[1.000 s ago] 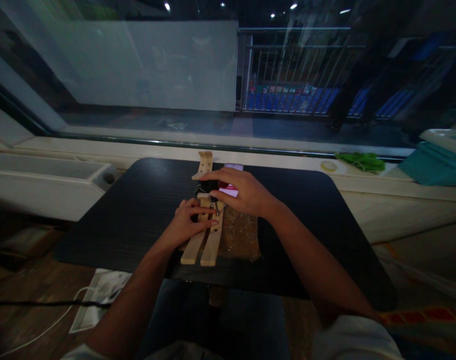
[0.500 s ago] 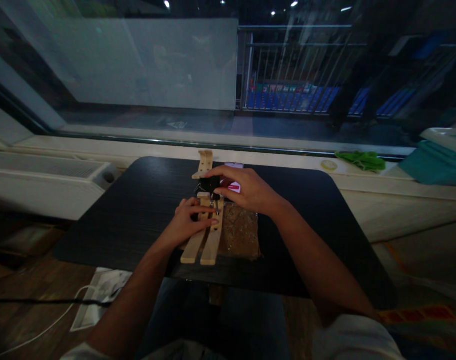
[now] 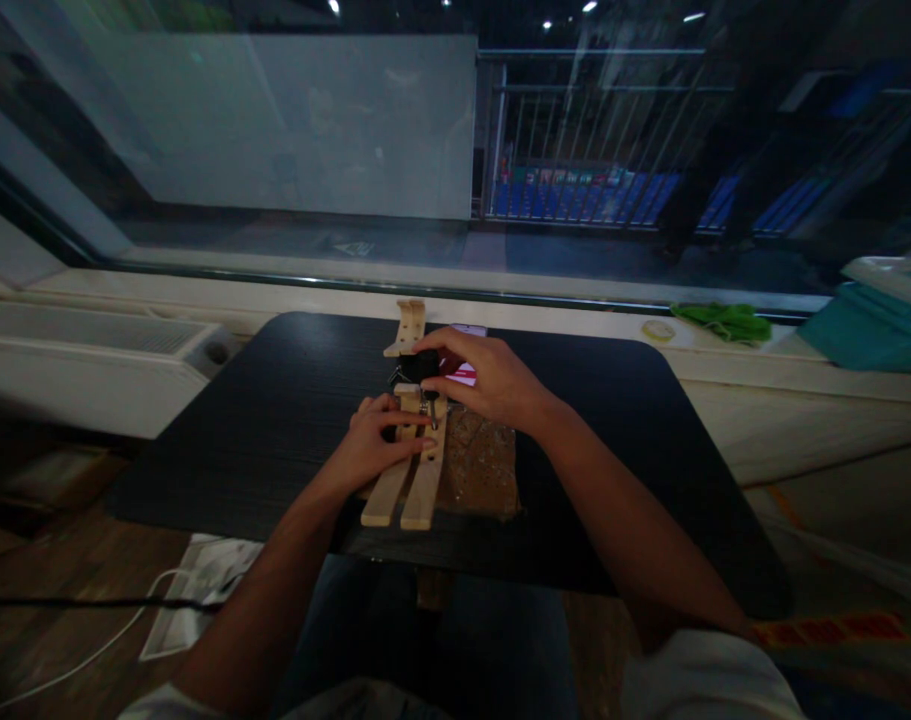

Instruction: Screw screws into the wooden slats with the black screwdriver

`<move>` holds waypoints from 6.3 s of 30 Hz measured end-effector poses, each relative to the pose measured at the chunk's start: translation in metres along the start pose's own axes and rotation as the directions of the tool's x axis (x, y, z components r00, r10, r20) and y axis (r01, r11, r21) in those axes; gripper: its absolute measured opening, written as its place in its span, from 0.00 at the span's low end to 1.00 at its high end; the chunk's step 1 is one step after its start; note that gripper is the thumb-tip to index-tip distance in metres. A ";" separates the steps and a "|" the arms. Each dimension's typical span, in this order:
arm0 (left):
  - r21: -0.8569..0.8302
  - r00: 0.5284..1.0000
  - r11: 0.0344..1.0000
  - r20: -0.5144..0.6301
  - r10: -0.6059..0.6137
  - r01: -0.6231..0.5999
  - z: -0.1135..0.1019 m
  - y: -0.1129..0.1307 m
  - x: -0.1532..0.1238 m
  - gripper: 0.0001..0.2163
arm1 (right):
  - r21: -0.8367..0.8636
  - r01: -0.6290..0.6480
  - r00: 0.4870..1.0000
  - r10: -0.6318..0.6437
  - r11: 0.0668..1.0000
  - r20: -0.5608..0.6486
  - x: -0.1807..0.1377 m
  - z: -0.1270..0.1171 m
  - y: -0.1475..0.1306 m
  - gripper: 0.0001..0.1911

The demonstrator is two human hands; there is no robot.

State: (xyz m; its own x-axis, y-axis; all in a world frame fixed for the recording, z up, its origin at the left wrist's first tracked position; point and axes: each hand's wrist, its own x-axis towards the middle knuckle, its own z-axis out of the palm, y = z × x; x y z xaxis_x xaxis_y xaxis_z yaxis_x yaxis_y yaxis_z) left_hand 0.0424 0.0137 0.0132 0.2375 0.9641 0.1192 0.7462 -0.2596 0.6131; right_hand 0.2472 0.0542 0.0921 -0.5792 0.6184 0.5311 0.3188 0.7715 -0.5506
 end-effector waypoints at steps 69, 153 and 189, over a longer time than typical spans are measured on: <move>-0.012 0.998 0.999 0.048 -0.038 0.038 -0.005 0.006 -0.001 0.13 | 0.005 0.068 0.995 -0.069 0.998 0.077 -0.001 -0.008 -0.003 0.21; 0.014 1.000 1.000 0.024 -0.011 0.011 -0.002 0.001 0.000 0.13 | -0.039 -0.005 0.999 0.003 0.999 -0.052 0.000 0.007 0.003 0.17; 0.015 1.000 1.000 0.031 -0.004 0.003 -0.003 0.003 -0.001 0.13 | -0.021 -0.033 0.999 0.033 0.999 -0.001 0.001 0.000 0.002 0.13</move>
State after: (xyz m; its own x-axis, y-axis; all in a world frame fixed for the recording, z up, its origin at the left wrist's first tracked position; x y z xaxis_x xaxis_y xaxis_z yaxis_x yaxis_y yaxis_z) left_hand 0.0426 0.0123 0.0170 0.2538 0.9628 0.0929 0.7564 -0.2574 0.6014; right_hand 0.2475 0.0565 0.0916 -0.5678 0.6435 0.5133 0.3536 0.7538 -0.5538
